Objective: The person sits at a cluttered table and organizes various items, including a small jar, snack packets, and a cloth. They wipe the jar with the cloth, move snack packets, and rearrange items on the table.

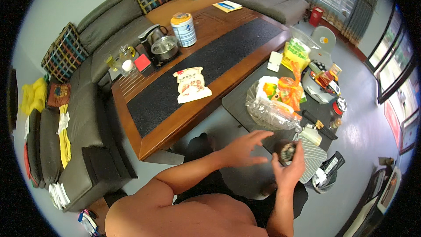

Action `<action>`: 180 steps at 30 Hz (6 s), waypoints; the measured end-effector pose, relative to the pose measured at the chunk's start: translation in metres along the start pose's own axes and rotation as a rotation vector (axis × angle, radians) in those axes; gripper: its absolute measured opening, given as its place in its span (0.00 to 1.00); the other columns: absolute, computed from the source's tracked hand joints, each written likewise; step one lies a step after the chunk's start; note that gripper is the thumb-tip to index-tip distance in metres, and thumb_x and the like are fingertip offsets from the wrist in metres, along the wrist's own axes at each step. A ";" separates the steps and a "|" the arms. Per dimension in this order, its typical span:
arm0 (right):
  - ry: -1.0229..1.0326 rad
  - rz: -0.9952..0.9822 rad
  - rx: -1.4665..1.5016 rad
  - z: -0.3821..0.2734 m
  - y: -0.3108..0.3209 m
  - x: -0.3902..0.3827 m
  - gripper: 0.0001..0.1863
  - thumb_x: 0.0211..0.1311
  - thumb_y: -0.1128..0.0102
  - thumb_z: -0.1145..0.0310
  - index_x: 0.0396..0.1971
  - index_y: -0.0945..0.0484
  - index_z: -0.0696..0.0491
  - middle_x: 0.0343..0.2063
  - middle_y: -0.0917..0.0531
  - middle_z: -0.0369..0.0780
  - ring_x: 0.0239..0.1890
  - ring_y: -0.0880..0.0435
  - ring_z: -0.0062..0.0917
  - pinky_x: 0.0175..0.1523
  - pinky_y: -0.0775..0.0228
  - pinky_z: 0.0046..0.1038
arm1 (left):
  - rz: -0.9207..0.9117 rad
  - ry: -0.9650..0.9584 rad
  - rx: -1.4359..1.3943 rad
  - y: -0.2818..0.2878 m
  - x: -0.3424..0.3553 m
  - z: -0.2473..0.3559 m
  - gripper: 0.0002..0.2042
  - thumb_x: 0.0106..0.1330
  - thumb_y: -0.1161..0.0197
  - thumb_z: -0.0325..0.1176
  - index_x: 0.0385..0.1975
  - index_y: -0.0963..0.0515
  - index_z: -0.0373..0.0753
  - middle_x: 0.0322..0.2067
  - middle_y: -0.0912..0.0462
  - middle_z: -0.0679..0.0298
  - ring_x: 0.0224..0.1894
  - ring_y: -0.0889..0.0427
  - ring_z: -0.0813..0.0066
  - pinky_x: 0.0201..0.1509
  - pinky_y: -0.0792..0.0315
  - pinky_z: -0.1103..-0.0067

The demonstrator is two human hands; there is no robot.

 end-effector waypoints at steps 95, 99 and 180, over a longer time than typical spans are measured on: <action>-1.071 0.057 1.619 0.086 -0.044 -0.132 0.30 0.77 0.53 0.40 0.58 0.26 0.52 0.45 0.13 0.42 0.35 0.11 0.33 0.32 0.22 0.31 | -0.224 0.094 0.181 -0.086 0.016 -0.040 0.11 0.74 0.41 0.32 0.48 0.19 0.34 0.33 0.15 0.48 0.34 0.14 0.51 0.40 0.23 0.66; -1.109 0.394 1.751 0.134 0.007 -0.166 0.32 0.80 0.65 0.40 0.56 0.24 0.54 0.42 0.13 0.46 0.33 0.12 0.34 0.30 0.23 0.30 | -0.385 -0.279 0.398 -0.165 0.061 -0.055 0.16 0.69 0.35 0.36 0.52 0.20 0.35 0.46 0.17 0.52 0.48 0.19 0.51 0.51 0.25 0.64; -0.940 0.349 1.550 0.081 0.012 -0.137 0.13 0.78 0.46 0.62 0.54 0.27 0.53 0.47 0.19 0.35 0.48 0.19 0.19 0.52 0.26 0.25 | -0.142 0.191 -0.492 -0.200 -0.017 -0.030 0.16 0.82 0.52 0.41 0.54 0.25 0.36 0.45 0.19 0.66 0.44 0.21 0.76 0.50 0.27 0.77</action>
Point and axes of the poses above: each hand's wrist, its own x-axis towards the middle knuckle, its own y-axis out of the back of the hand, z = x × y, the point moved 5 cm from there along x, towards the middle knuckle
